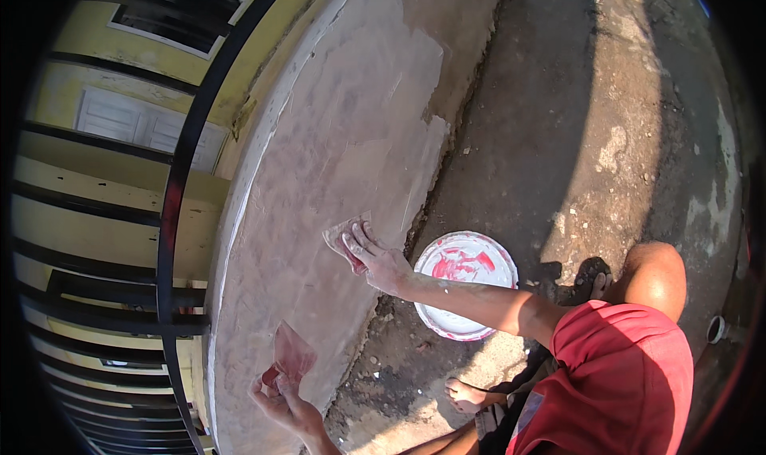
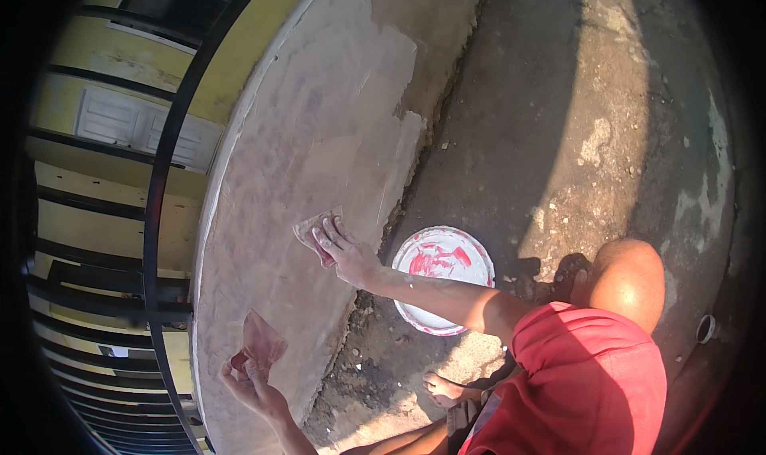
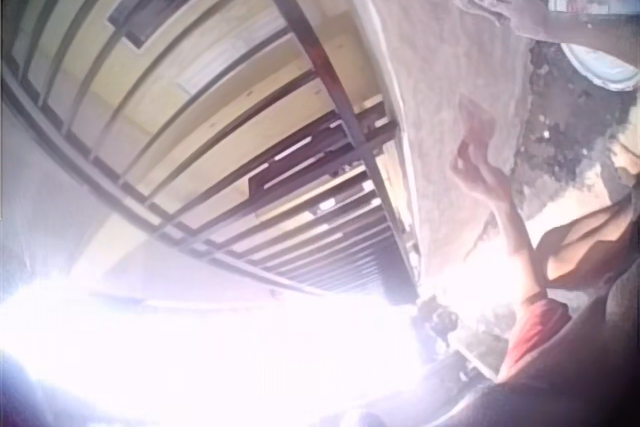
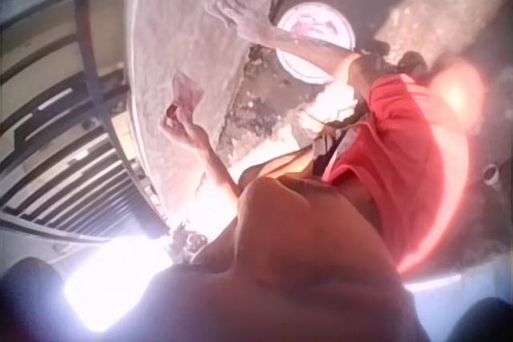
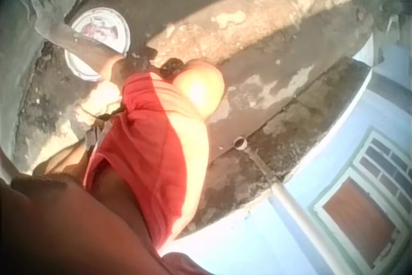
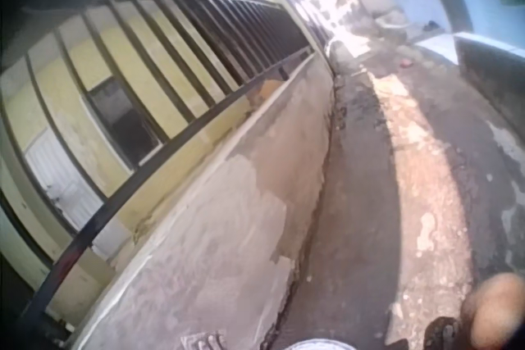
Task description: The person applies a white plaster-like substance to a low exterior wall using a trowel and a cloth. They repeatedly scoop material from a bucket, spread it along the wall surface, and smooth it to create an even finish.
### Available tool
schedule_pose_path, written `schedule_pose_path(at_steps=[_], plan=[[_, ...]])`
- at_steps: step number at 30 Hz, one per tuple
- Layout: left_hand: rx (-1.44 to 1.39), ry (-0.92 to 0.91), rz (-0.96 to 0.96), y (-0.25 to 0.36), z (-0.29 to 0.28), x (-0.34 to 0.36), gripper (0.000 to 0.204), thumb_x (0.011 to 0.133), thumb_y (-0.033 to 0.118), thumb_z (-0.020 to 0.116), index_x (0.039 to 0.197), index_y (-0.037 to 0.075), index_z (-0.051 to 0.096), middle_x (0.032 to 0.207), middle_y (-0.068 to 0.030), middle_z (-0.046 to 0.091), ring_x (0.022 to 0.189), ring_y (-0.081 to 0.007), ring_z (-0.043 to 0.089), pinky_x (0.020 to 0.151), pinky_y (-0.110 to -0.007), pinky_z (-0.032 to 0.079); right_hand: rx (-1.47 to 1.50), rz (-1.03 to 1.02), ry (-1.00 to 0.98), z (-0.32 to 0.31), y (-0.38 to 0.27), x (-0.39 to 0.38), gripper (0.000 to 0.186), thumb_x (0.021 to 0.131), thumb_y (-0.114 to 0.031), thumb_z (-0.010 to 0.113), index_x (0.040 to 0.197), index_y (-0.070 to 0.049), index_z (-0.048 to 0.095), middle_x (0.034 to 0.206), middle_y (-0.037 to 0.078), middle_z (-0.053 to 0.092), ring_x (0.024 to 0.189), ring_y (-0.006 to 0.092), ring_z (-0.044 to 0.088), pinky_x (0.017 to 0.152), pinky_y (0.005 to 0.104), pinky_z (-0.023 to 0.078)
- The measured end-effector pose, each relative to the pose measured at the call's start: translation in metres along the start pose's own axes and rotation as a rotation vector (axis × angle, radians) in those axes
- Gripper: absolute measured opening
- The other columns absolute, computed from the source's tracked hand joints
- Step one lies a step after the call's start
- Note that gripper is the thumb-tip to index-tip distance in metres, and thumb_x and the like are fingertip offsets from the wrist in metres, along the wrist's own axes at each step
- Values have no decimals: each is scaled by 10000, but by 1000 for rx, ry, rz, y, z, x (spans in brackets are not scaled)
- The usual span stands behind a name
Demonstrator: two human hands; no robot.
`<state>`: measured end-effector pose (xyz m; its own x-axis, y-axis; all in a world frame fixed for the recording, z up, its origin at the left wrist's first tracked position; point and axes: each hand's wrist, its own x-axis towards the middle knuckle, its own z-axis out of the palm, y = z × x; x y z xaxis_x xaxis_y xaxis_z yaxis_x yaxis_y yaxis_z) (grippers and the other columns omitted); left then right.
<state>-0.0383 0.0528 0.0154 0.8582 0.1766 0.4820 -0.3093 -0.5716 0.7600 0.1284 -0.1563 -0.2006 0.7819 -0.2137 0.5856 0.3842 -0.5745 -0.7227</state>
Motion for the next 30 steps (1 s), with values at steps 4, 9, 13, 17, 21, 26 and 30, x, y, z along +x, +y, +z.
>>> schedule_pose_path(at_steps=[4, 9, 13, 17, 21, 26, 30], plan=[[6, 8, 6, 2, 0, 7, 326, 1034, 77, 600, 1295, -5, 424, 1119, -177, 657, 1030, -213, 648, 879, -343, 562, 212, 52, -37, -47, 13, -17, 738, 880, -24, 672, 1573, -155, 453, 1600, 116, 465, 1400, 337, 526, 1078, 416, 541], [23, -4, 0, -9, -18, -5, 321, 1038, 71, 588, 1300, -6, 419, 1110, -174, 655, 1021, -210, 648, 866, -361, 577, 121, 470, 466, -165, 151, 119, 649, 861, 6, 546, 1505, -76, 526, 1327, 269, 641, 1160, 402, 671, 976, 429, 551], [-6, 30, -63, -2, -14, -3, 318, 1040, 65, 585, 1301, -6, 418, 1107, -169, 651, 1015, -198, 647, 842, -351, 580, 3, 576, 284, -142, 144, 158, 544, 878, -23, 568, 1422, -31, 596, 1184, 303, 686, 1081, 462, 680, 937, 461, 541], [-56, -5, -46, -4, 4, 13, 333, 1034, 47, 594, 1309, -8, 414, 1111, -162, 653, 1013, -191, 648, 837, -339, 575, 256, 187, 78, -52, -5, 62, 772, 848, -53, 642, 1578, -40, 390, 1557, 291, 427, 1394, 446, 482, 1035, 492, 536], [-80, -49, -15, -2, 25, 24, 346, 1027, 40, 606, 1312, -8, 415, 1106, -154, 660, 1009, -189, 650, 852, -341, 569, 171, 72, -239, -34, -47, 5, 708, 869, -29, 635, 1554, -80, 465, 1359, 307, 611, 1182, 361, 690, 914, 408, 602], [-106, 14, -50, 5, 5, 6, 331, 1050, 51, 572, 1343, 20, 420, 1122, -124, 642, 1014, -157, 635, 831, -284, 541, 323, 225, 157, -165, 24, 113, 491, 919, -90, 597, 1402, 0, 609, 1058, 287, 722, 858, 205, 700, 827, 322, 546], [-159, -30, -94, -1, 0, 6, 324, 1040, 44, 582, 1321, 21, 422, 1106, -125, 653, 1000, -164, 653, 822, -302, 561, 60, 331, 438, -251, 97, 217, 462, 884, -119, 565, 1311, 34, 649, 911, 238, 708, 832, 251, 689, 800, 371, 533]])
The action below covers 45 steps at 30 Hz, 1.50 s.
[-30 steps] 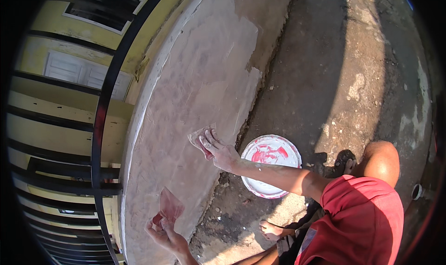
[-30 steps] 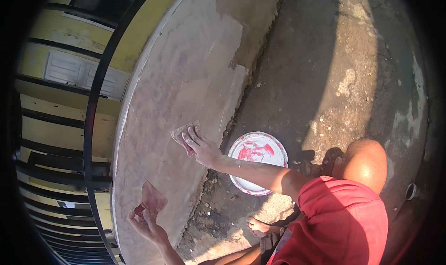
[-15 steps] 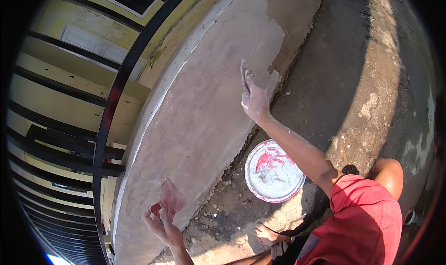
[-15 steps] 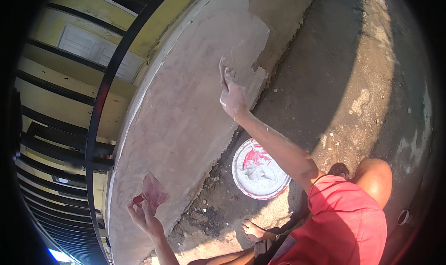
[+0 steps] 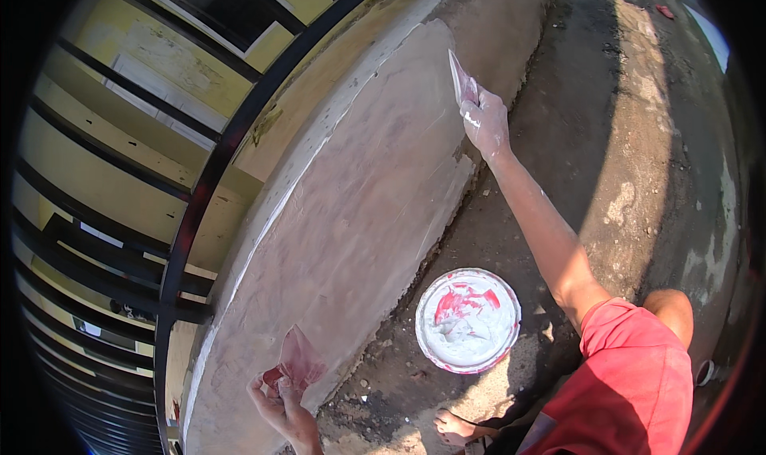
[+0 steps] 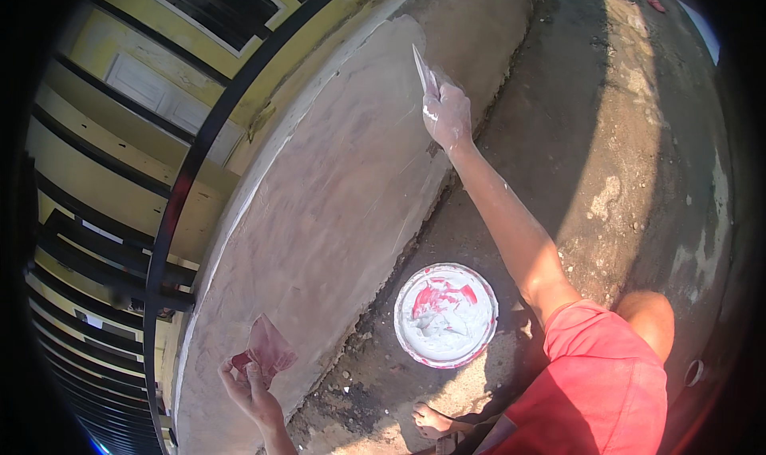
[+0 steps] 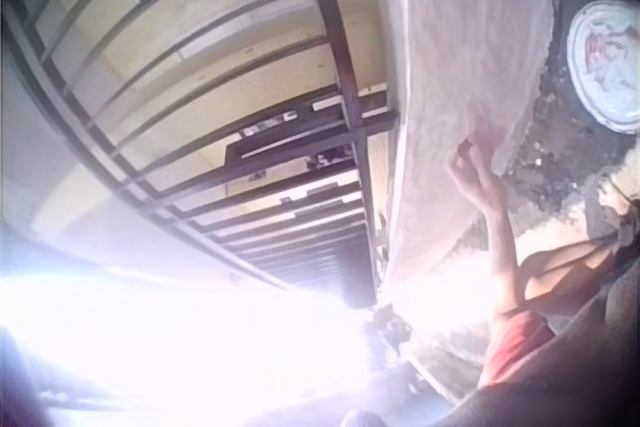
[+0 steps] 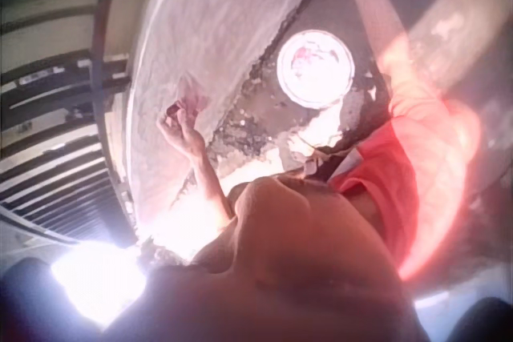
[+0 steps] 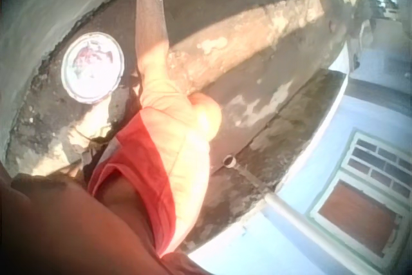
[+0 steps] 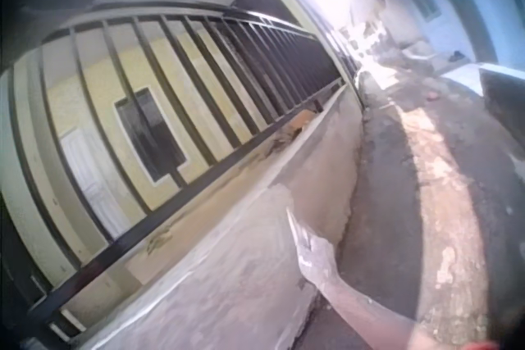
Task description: The person applies a white plaster-like substance to a low exterior wall using a trowel and a cloth. They repeatedly scoop material from a bucket, spread it along the wall surface, and smooth it to create an even finish.
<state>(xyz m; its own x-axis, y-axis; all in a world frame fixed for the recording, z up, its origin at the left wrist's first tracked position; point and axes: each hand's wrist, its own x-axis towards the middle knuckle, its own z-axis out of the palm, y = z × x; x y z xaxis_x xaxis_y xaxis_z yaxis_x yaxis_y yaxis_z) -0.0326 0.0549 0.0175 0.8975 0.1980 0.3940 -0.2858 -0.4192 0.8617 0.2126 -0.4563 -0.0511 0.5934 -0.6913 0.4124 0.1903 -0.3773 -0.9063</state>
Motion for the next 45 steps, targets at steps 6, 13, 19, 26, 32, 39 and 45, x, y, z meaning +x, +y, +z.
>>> schedule_pose_path(at_steps=[6, 13, 19, 26, 32, 39, 45], plan=[[-38, 31, -51, 12, 13, 0, 336, 1026, 13, 584, 1312, 14, 409, 1063, -122, 669, 956, -149, 665, 812, -291, 564, -85, -161, -73, 58, -38, -52, 530, 892, -88, 575, 1416, -11, 591, 1114, 315, 683, 1017, 473, 667, 864, 511, 537], [-115, 24, -159, 24, 29, 8, 295, 1019, -9, 575, 1282, 30, 447, 1048, -107, 684, 905, -150, 681, 764, -275, 558, 362, -94, -887, 76, -76, -265, 494, 898, -21, 640, 1385, 41, 587, 1284, 228, 696, 1186, 352, 681, 1023, 423, 555], [-458, -70, -522, 22, 45, 19, 230, 1026, 4, 552, 1248, 25, 497, 1064, -95, 685, 924, -164, 696, 805, -331, 582, 1270, 484, -993, 20, -80, -239, 389, 966, -40, 635, 1348, 30, 621, 1255, 110, 710, 1132, 200, 693, 1031, 369, 560], [-542, -87, -665, 28, 63, 19, 229, 998, -23, 540, 1226, -14, 546, 1071, -114, 691, 946, -200, 722, 822, -362, 621, 619, -842, -885, 21, -89, -276, 494, 902, -200, 743, 1362, -38, 663, 1445, 186, 622, 1392, 411, 546, 1135, 508, 477], [-509, -67, -621, 18, 57, 17, 217, 1005, -25, 546, 1222, -8, 529, 1076, -120, 685, 933, -201, 718, 815, -357, 614, 483, -897, -831, 35, -60, -300, 567, 809, -115, 771, 1362, -49, 665, 1480, 155, 596, 1429, 359, 514, 1173, 499, 456], [-410, 85, -166, 23, 54, 24, 206, 1028, 10, 569, 1221, 20, 498, 1082, -89, 651, 957, -146, 658, 855, -332, 578, 655, 309, -1078, 26, -27, -332, 501, 889, 74, 564, 1384, 0, 593, 1371, 159, 641, 1236, 355, 645, 1043, 477, 568], [393, -163, 530, -5, 54, 3, 329, 940, -61, 677, 1214, 12, 510, 1083, -173, 729, 947, -324, 748, 840, -382, 598, 1363, 1493, -1049, 26, -75, -330, 433, 939, -9, 540, 1373, -14, 544, 1332, 154, 635, 1257, 343, 623, 1136, 577, 479]])
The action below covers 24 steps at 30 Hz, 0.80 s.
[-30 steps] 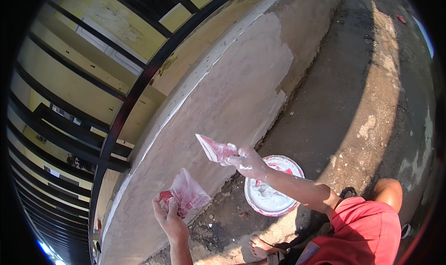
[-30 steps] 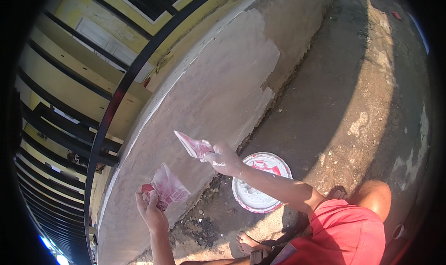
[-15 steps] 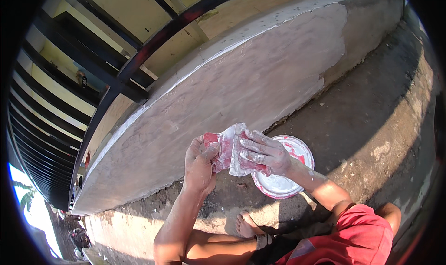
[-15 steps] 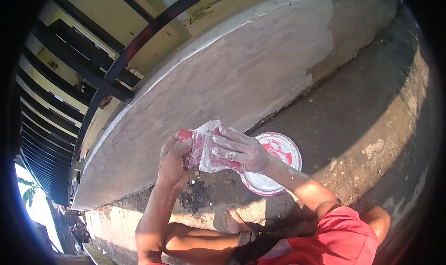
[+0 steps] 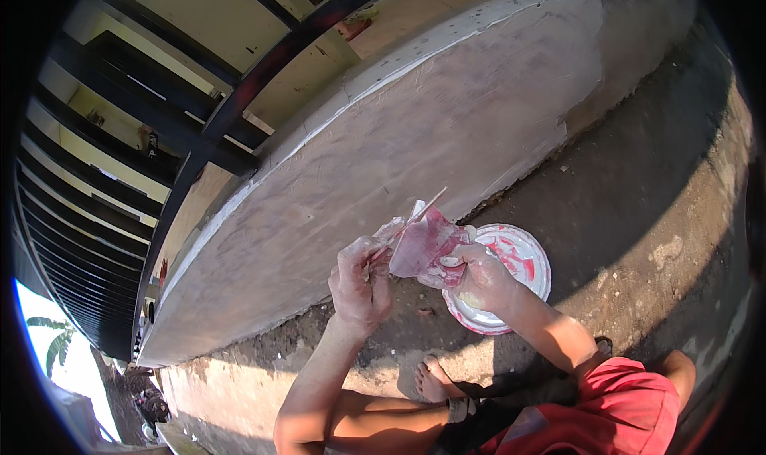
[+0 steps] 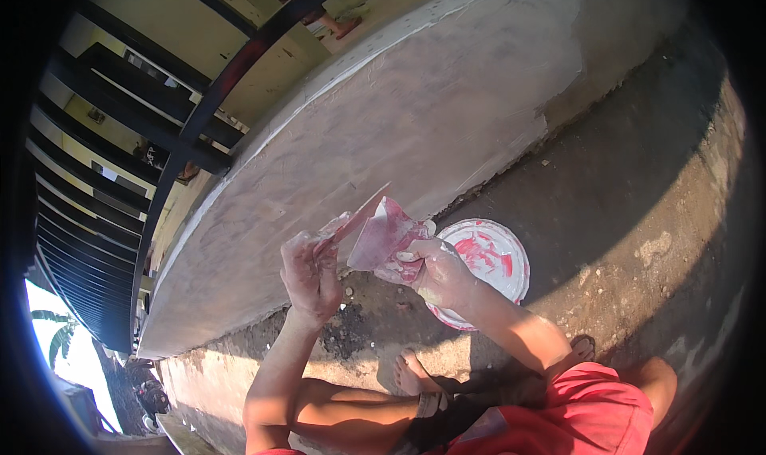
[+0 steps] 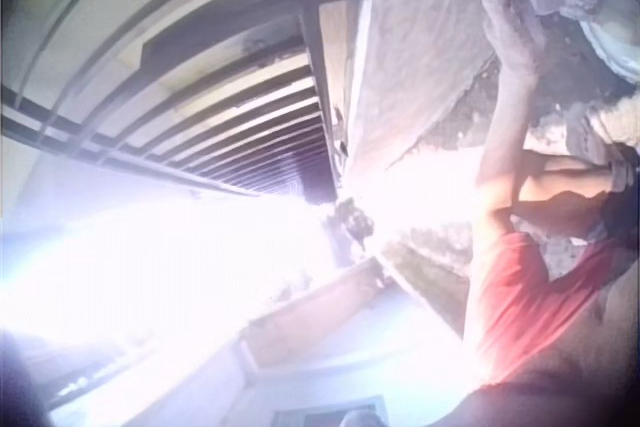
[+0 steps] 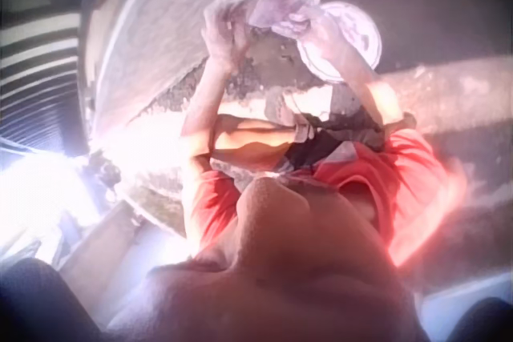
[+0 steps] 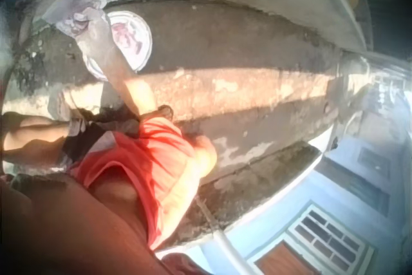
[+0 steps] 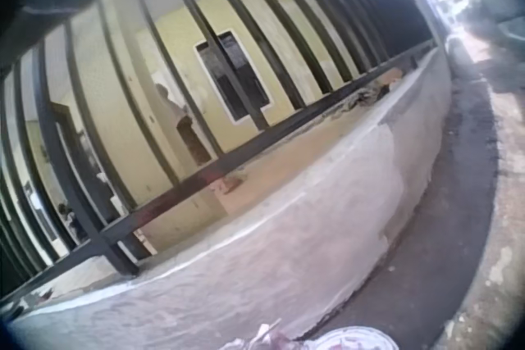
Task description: The person applies a white plaster-like substance to a low exterior wall using a trowel and a cloth. They repeatedly scoop material from a bucket, spread it along the wall surface, and smooth it to create an even finish.
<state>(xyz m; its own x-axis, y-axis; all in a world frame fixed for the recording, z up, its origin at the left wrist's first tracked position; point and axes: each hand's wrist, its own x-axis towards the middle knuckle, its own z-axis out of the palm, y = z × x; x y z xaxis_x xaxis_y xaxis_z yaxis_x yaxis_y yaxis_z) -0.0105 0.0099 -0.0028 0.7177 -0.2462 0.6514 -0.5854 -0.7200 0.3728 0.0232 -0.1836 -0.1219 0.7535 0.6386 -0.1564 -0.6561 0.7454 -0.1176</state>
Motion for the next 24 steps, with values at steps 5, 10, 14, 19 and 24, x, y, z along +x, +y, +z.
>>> schedule_pose_path(at_steps=[5, 10, 14, 19, 24], plan=[[-6, -188, 376, -4, 14, 20, 515, 701, -124, 760, 1151, 44, 578, 1211, -252, 723, 1125, -421, 723, 920, -479, 620, 58, -72, -126, 29, -34, -19, 446, 883, 10, 554, 1327, 47, 541, 1249, 161, 661, 1165, 300, 674, 1109, 478, 519], [139, -130, 213, -12, 0, 10, 384, 892, -132, 645, 1207, 46, 518, 1200, -241, 730, 1109, -423, 727, 887, -462, 620, -106, -283, -86, 24, -76, -38, 311, 887, 25, 570, 1195, 29, 616, 1069, 103, 684, 944, 236, 701, 954, 456, 599], [265, -72, -43, -9, -7, 3, 306, 984, -53, 586, 1256, 17, 466, 1204, -243, 729, 1021, -407, 749, 842, -426, 598, -903, -980, 136, 47, -149, -43, 277, 964, -17, 577, 1225, 48, 641, 1061, 60, 700, 897, 99, 635, 889, 313, 587], [184, -15, -86, 3, 0, 10, 309, 989, -28, 586, 1267, -1, 454, 1176, -240, 733, 976, -388, 750, 837, -410, 581, -1773, -1815, 584, 89, -216, 6, 678, 904, 47, 582, 1550, 52, 376, 1514, 309, 466, 1368, 441, 502, 1069, 461, 513], [165, 1, -118, 8, 0, 13, 304, 999, -24, 574, 1280, -16, 459, 1128, -239, 731, 1016, -374, 742, 869, -388, 568, -2163, -1623, 839, 76, -206, 71, 739, 902, -24, 606, 1562, 97, 295, 1624, 368, 232, 1533, 521, 230, 1181, 502, 422]])
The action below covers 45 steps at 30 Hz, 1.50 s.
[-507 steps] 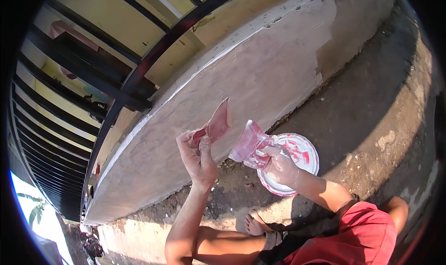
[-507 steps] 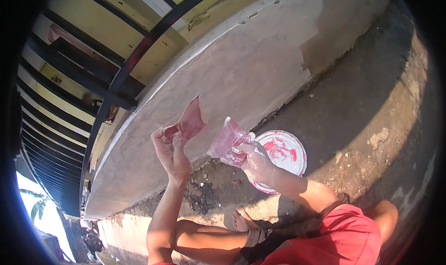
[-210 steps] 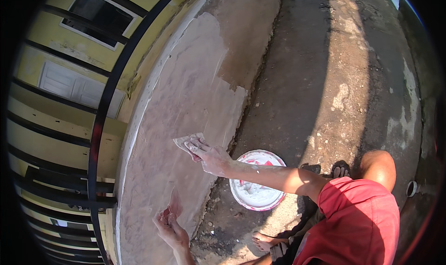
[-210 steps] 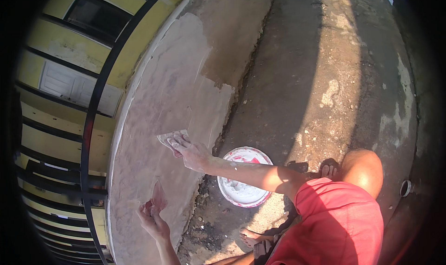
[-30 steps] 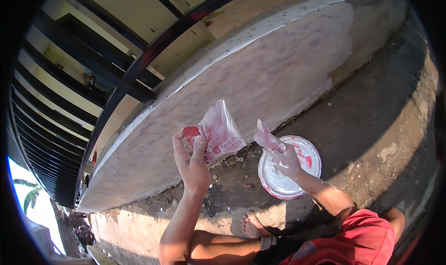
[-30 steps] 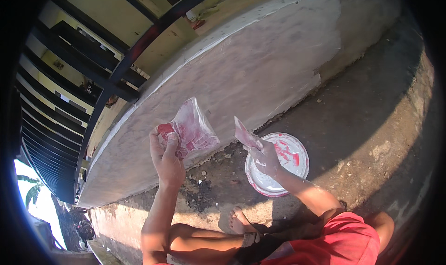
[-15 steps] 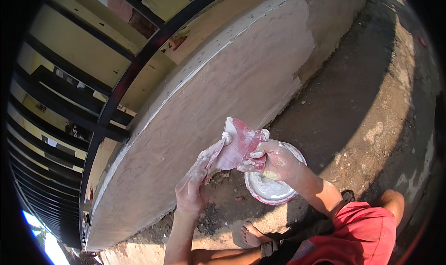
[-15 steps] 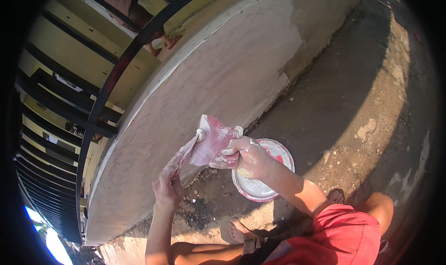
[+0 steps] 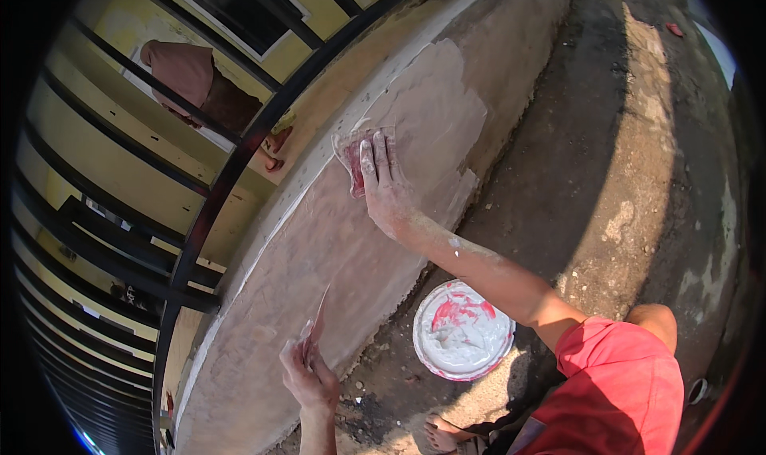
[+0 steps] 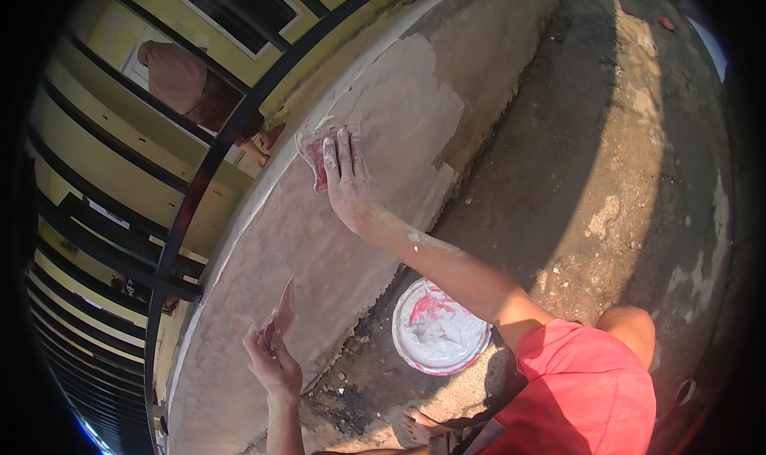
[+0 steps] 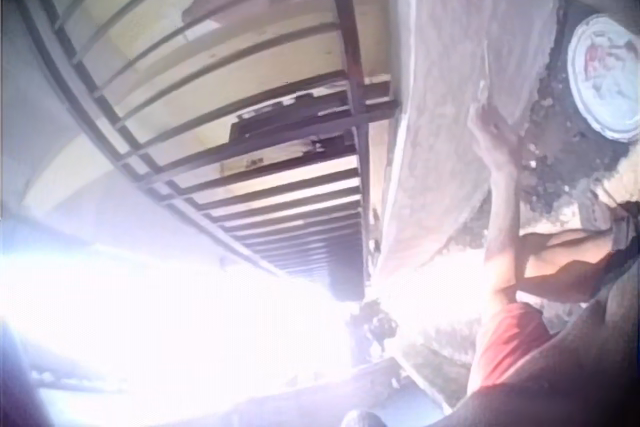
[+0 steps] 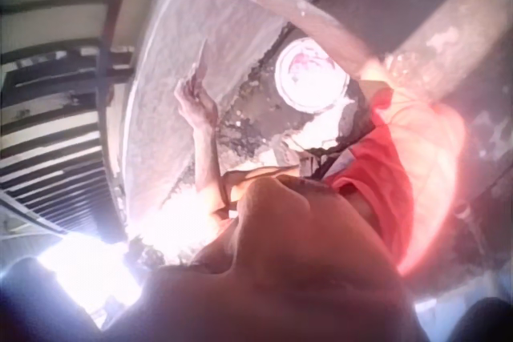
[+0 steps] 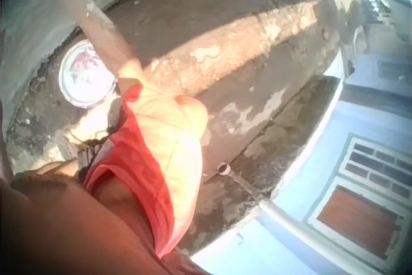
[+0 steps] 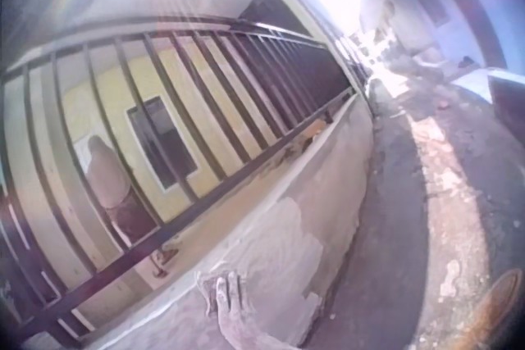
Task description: The person applies a white plaster-like substance to a low exterior wall using a trowel and a cloth. They repeatedly scoop material from a bucket, spread it along the wall surface, and smooth it to create an even finish.
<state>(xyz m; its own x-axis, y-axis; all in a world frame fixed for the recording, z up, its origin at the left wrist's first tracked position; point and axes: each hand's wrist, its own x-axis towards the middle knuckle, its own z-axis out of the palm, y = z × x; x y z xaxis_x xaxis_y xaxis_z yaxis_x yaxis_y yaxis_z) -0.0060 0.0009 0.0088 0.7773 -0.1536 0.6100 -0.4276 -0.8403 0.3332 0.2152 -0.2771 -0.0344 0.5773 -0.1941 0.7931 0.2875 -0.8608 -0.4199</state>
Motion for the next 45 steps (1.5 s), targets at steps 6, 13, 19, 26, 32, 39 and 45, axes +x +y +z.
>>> schedule_pose_path(at_steps=[6, 13, 19, 26, 32, 39, 45], plan=[[-31, 23, -56, -13, -10, -3, 312, 1002, -27, 568, 1289, -44, 446, 1151, -261, 720, 1059, -341, 734, 917, -379, 552, 125, -5, -252, -9, -43, -119, 743, 919, -39, 581, 1574, 105, 264, 1550, 423, 326, 1473, 553, 326, 1195, 518, 389], [-103, 60, -60, -7, -17, -12, 273, 1002, -25, 569, 1256, -53, 472, 1158, -261, 720, 1070, -317, 730, 936, -371, 548, 317, 443, 153, -93, 76, 10, 501, 975, -110, 536, 1466, -9, 534, 1018, 318, 704, 956, 500, 681, 882, 565, 526], [-150, 69, -113, -7, -32, -14, 270, 1035, -11, 524, 1288, -51, 440, 1134, -233, 707, 1083, -255, 689, 949, -348, 525, -16, 515, 107, -101, 186, 117, 514, 930, -186, 601, 1433, -83, 596, 1104, 299, 714, 1063, 458, 688, 949, 527, 547], [-159, 103, -125, -8, -32, -13, 297, 1020, -11, 545, 1296, -64, 447, 1116, -236, 730, 1039, -264, 718, 937, -349, 531, 203, 484, -91, -71, 83, 72, 528, 921, -114, 591, 1443, -34, 565, 1199, 263, 702, 1087, 460, 678, 982, 531, 535], [-200, 108, -132, -9, -17, -4, 301, 1014, -23, 546, 1294, -57, 444, 1087, -228, 721, 1026, -255, 706, 932, -347, 530, 72, 79, -48, -31, -47, -17, 641, 894, -91, 627, 1486, 82, 452, 1432, 291, 573, 1129, 438, 678, 997, 475, 557], [-252, 103, -195, -10, -25, -1, 295, 1015, -23, 546, 1288, -56, 439, 1106, -220, 714, 1020, -240, 700, 925, -337, 533, 512, 86, -128, -71, -62, -32, 616, 898, -57, 618, 1487, 52, 473, 1420, 296, 586, 1254, 437, 625, 1006, 470, 560], [-346, 144, -246, -9, -26, -5, 281, 1021, -7, 549, 1274, -64, 441, 1083, -212, 716, 1003, -219, 690, 914, -340, 542, -13, -25, 73, -19, -27, -3, 661, 896, -39, 618, 1526, 36, 433, 1588, 304, 387, 1482, 442, 392, 1113, 457, 497]])
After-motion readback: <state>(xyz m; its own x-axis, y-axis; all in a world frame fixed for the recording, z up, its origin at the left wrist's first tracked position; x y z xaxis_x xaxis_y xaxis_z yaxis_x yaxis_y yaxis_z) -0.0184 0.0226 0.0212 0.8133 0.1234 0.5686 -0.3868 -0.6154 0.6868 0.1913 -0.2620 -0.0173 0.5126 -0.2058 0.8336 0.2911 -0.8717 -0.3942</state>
